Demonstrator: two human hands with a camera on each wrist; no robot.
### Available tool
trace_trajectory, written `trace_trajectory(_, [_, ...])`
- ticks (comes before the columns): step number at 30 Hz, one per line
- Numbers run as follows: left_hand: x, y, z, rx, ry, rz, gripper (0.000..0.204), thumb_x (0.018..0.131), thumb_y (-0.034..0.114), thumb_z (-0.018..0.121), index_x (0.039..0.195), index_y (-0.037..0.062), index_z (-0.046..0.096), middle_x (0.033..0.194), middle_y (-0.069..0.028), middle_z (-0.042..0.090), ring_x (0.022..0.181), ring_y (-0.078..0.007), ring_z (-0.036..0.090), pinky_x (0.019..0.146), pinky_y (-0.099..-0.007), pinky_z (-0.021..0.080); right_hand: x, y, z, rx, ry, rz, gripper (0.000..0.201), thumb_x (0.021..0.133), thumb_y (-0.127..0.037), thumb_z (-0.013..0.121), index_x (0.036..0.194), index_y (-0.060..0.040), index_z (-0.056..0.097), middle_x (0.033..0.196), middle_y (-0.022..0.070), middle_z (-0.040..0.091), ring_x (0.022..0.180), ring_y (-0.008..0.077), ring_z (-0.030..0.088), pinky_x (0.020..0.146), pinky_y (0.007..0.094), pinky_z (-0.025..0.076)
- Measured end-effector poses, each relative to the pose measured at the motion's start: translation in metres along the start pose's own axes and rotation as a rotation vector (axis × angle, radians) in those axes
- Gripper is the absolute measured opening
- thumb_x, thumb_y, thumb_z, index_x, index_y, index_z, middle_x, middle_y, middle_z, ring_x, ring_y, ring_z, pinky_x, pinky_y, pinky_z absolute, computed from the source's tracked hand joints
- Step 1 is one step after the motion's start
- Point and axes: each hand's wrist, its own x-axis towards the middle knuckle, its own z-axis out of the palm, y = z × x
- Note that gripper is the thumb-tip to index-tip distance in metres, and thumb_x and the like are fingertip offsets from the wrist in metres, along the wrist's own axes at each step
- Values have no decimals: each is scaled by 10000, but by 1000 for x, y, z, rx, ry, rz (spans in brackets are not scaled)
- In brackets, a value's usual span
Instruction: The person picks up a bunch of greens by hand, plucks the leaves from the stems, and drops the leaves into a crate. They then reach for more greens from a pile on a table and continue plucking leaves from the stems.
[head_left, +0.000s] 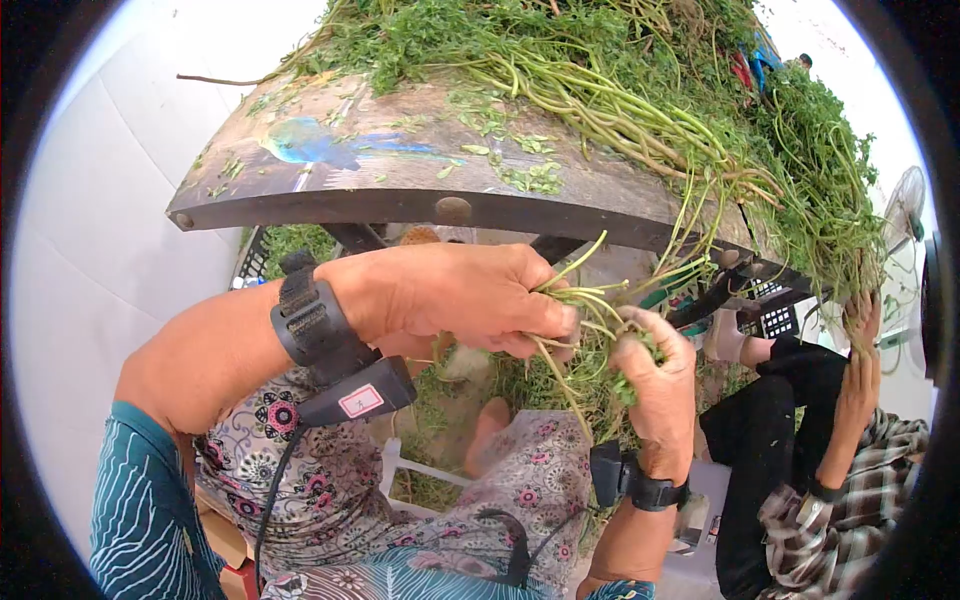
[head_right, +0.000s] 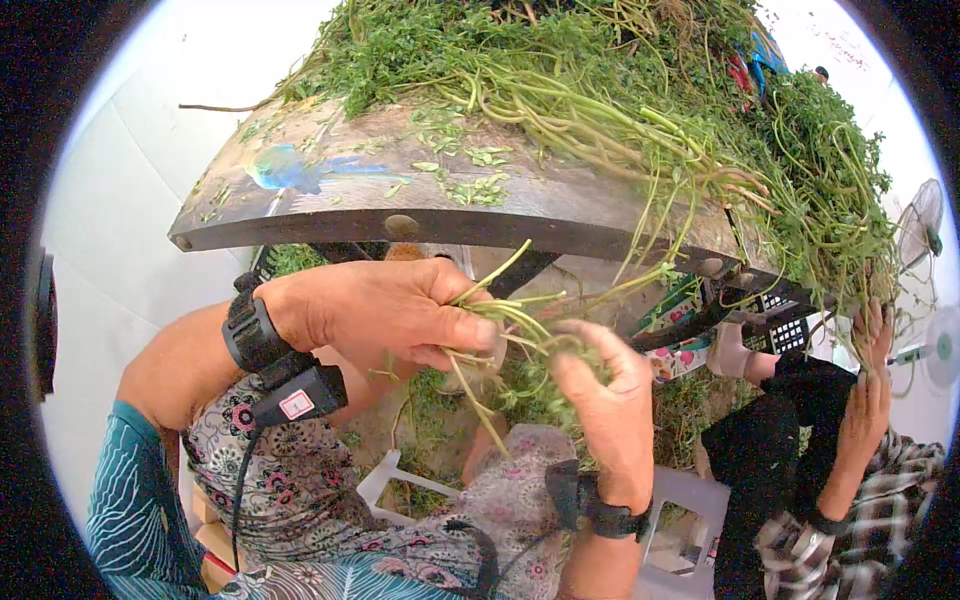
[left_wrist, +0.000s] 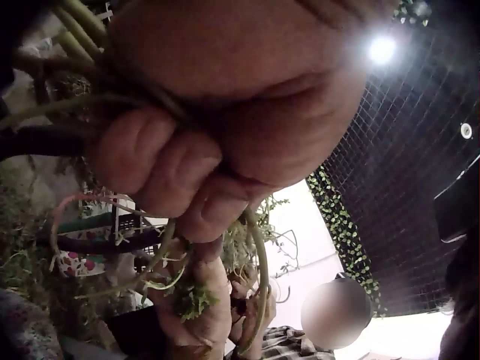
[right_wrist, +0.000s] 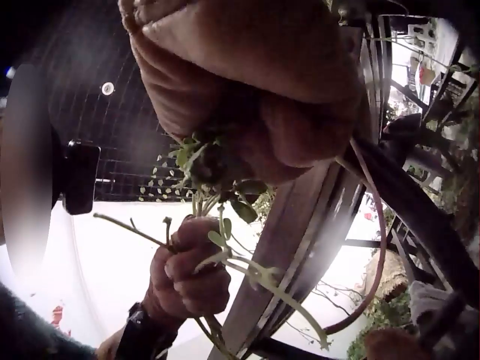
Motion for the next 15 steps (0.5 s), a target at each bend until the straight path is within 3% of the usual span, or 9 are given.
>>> trace_trajectory(3, [0,-1,0,12,12,-2,284,893,303,496,732,83,572,547,102,345,495,-9,314,435,-205,232,-1,-1,1,-129,-93,-42,195,754,-106,569,905,9,616,793,-6,585,723,60,496,641,218,423])
trace_trajectory(6, [0,-5,1,-64,27,-72,270,890,299,499,742,86,576,550,102,350,497,-9,316,437,-204,236,-4,-3,2,-86,-104,-16,169,757,-96,559,872,16,611,767,-2,580,719,48,483,629,214,416])
trace_trajectory(9, [0,-4,5,-87,33,-112,270,893,298,492,747,87,575,548,101,355,495,-8,319,437,-201,239,4,13,1,-8,56,-41,131,765,-91,540,843,2,589,771,3,566,671,51,487,577,208,419])
trace_trajectory(12, [-5,8,5,-60,24,-129,289,901,308,478,738,88,570,546,100,362,490,-6,319,434,-198,242,15,26,-7,655,149,-16,143,754,-76,523,888,-32,547,781,8,533,603,78,485,515,198,417])
trace_trajectory(13, [-5,12,3,-46,18,-131,298,904,312,473,734,88,569,546,99,365,489,-5,319,434,-197,243,21,35,-15,887,142,-2,197,749,-78,523,944,-67,500,801,24,515,557,106,481,427,184,396])
trace_trajectory(15, [-4,4,-3,-89,16,-109,285,907,315,469,764,89,568,549,98,369,486,-7,317,433,-197,246,15,34,-21,962,85,54,216,756,-83,526,969,-68,492,802,29,520,555,102,482,398,176,383])
